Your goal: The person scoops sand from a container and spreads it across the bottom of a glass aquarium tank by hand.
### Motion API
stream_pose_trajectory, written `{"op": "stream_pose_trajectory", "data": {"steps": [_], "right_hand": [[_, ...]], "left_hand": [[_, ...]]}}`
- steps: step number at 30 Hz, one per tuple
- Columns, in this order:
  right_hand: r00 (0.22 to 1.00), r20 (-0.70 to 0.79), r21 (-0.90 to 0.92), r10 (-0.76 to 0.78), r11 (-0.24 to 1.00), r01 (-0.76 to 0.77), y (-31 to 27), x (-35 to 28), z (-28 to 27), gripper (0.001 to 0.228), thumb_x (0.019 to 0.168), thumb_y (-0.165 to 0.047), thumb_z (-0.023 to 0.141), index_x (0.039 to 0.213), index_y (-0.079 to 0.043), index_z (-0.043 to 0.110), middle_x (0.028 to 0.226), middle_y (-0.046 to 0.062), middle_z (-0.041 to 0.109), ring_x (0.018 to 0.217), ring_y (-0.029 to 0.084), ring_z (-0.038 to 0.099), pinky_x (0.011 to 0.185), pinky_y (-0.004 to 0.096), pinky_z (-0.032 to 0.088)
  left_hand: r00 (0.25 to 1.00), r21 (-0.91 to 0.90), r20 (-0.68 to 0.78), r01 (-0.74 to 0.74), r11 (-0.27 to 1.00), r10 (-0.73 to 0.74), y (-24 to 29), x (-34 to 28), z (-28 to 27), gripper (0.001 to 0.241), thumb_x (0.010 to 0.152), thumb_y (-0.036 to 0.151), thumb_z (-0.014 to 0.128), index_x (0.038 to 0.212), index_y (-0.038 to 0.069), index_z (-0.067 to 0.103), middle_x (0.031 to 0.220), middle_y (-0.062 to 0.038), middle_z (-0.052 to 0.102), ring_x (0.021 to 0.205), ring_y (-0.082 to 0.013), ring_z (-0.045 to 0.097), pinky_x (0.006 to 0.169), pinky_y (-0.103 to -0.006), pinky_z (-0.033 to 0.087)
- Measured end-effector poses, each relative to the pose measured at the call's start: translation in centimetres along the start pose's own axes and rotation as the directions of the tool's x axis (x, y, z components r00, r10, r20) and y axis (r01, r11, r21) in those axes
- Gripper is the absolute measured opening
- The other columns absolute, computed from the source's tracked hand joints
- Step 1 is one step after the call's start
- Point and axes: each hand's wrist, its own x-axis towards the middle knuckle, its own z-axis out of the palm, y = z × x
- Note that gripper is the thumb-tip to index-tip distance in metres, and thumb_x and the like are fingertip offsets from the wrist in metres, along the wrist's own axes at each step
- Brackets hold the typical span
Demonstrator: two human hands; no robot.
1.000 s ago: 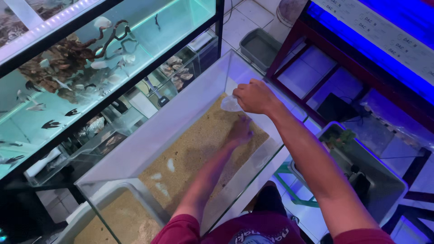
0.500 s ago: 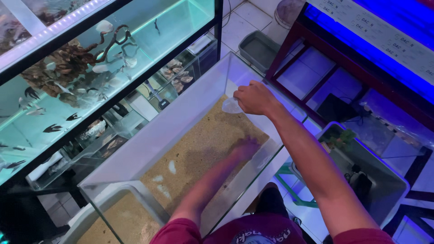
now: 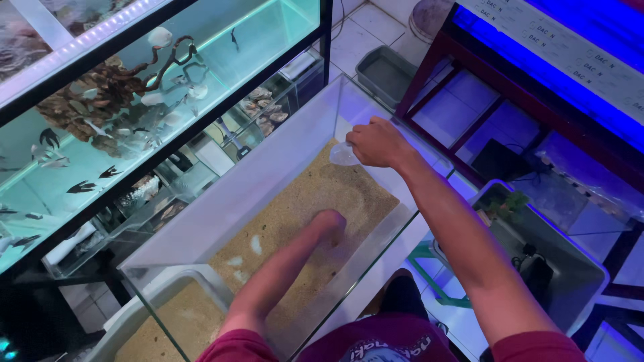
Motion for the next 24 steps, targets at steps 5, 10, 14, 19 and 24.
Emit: {"op": "stream_pose_trajectory", "data": {"steps": [5,10,14,19,24], "right_hand": [[1.000,-0.012,-0.018,-0.014,1.000,0.014,0.0,0.0,0.3,0.022,0.096,-0.035,0.049,0.094,-0.023,0.067,0.091,0.000,0.072,0.083,0.020,0.072,0.087,0.035,0.044],[1.000,-0.016,-0.021,-0.011,1.000,0.011,-0.1,0.1,-0.1,0.025,0.097,-0.035,0.047,0.095,-0.022,0.069,0.092,0.000,0.073,0.081,0.020,0.072,0.087,0.035,0.044],[1.000,-0.015,-0.020,-0.013,1.000,0.013,-0.1,-0.2,0.3,0.025,0.098,-0.035,0.046,0.093,-0.022,0.067,0.091,-0.001,0.072,0.079,0.019,0.070,0.087,0.034,0.043],[1.000,0.010,-0.008,-0.015,1.000,0.015,-0.3,0.0,-0.3,0.024,0.098,-0.034,0.046,0.093,-0.022,0.066,0.091,-0.001,0.070,0.080,0.019,0.069,0.086,0.034,0.041],[1.000,0.015,0.034,-0.001,0.999,0.000,-0.2,0.0,-0.1,0.027,0.099,-0.034,0.045,0.093,-0.021,0.068,0.091,0.000,0.071,0.079,0.020,0.070,0.087,0.035,0.041]], "left_hand": [[0.986,-0.327,-0.165,-0.050,0.944,-0.005,0.7,-11.7,-10.7,0.045,0.096,0.023,0.059,0.137,0.005,0.064,0.139,-0.017,0.065,0.129,-0.0400,0.061,0.104,-0.0538,0.053],[0.864,-0.447,-0.503,-0.242,0.861,-0.019,1.3,-2.0,-9.8,0.055,0.098,0.035,0.060,0.145,0.010,0.053,0.142,-0.025,0.055,0.125,-0.0504,0.060,0.094,-0.0616,0.057],[0.823,-0.413,-0.567,-0.302,0.859,0.017,4.6,1.8,-9.0,0.050,0.098,0.035,0.058,0.141,0.008,0.055,0.135,-0.026,0.055,0.125,-0.0509,0.060,0.091,-0.0580,0.060],[0.716,0.065,-0.664,-0.232,0.970,0.216,7.8,4.3,-5.4,0.041,0.096,0.022,0.062,0.136,0.018,0.064,0.125,-0.017,0.065,0.117,-0.0445,0.067,0.097,-0.0708,0.048],[0.635,-0.215,-0.689,-0.639,0.739,0.348,7.3,0.0,-2.3,0.042,0.112,0.021,0.032,0.134,-0.005,0.057,0.126,-0.036,0.064,0.116,-0.0543,0.064,0.100,-0.0636,0.053]]}}
